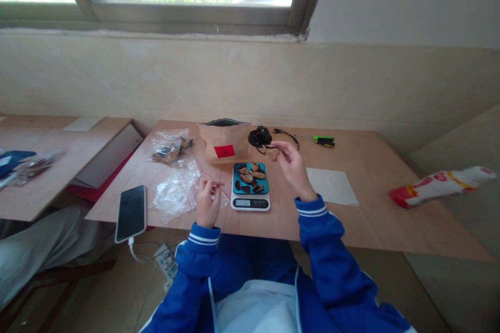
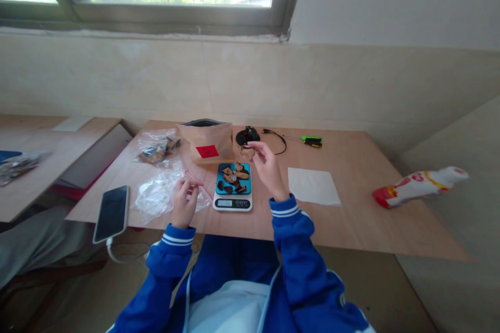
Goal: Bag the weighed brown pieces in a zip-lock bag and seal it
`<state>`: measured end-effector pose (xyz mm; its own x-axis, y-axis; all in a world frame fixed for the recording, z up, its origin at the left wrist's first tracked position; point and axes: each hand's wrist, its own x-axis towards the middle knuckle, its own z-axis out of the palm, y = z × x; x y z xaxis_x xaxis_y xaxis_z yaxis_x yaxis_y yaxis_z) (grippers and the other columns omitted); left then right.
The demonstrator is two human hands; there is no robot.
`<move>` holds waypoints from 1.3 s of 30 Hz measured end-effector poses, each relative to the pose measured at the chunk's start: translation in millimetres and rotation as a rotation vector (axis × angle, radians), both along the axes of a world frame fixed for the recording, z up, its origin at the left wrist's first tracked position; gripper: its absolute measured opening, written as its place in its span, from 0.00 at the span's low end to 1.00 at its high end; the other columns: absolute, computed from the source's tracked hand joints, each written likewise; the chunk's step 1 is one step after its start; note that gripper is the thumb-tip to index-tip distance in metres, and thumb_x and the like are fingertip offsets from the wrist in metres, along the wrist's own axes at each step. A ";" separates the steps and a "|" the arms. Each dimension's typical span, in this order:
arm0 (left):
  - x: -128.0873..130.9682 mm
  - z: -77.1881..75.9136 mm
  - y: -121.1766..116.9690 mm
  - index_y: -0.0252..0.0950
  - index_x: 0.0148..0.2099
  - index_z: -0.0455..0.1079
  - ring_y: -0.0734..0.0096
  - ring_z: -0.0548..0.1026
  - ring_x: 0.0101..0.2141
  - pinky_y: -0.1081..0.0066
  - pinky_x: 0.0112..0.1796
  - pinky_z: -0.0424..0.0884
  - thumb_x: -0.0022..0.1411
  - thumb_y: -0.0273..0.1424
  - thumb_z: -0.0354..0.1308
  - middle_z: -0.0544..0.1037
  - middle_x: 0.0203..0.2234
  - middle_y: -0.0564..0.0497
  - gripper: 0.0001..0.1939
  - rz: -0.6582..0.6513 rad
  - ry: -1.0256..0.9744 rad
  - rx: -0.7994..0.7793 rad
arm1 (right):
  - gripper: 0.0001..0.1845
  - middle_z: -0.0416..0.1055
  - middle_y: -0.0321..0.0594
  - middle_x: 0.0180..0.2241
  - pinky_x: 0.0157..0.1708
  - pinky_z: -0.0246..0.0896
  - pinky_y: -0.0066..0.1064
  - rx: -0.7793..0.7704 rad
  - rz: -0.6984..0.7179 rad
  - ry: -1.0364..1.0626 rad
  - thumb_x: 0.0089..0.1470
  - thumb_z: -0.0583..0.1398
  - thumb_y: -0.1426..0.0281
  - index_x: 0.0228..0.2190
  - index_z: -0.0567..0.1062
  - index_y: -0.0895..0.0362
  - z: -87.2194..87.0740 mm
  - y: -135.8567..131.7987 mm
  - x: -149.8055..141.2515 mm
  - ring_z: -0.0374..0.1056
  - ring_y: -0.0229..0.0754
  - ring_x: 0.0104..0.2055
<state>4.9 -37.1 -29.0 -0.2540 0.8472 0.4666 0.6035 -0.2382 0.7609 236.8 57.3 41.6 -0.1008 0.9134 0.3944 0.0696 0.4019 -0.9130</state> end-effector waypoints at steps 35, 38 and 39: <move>-29.9 -64.7 -31.4 0.37 0.39 0.73 0.61 0.74 0.39 0.60 0.44 0.71 0.61 0.28 0.52 0.73 0.36 0.46 0.09 -0.150 0.247 -0.380 | 0.14 0.74 0.45 0.43 0.49 0.64 0.38 -0.003 -0.067 -0.268 0.63 0.51 0.67 0.41 0.75 0.56 -36.8 -41.2 4.6 0.69 0.45 0.49; -30.9 -59.3 -27.7 0.37 0.35 0.73 0.63 0.76 0.36 0.64 0.40 0.72 0.60 0.28 0.52 0.75 0.32 0.47 0.08 -0.120 0.182 -0.368 | 0.15 0.76 0.45 0.42 0.49 0.65 0.39 -0.170 -0.082 -0.214 0.62 0.52 0.63 0.40 0.76 0.56 -64.3 -71.9 17.6 0.71 0.45 0.47; -29.9 -55.7 -26.8 0.37 0.35 0.73 0.64 0.76 0.34 0.65 0.38 0.72 0.60 0.28 0.53 0.75 0.32 0.48 0.07 -0.083 0.163 -0.345 | 0.15 0.76 0.45 0.42 0.48 0.65 0.39 -0.212 -0.074 -0.197 0.61 0.53 0.62 0.40 0.76 0.55 -69.6 -80.0 19.0 0.71 0.46 0.46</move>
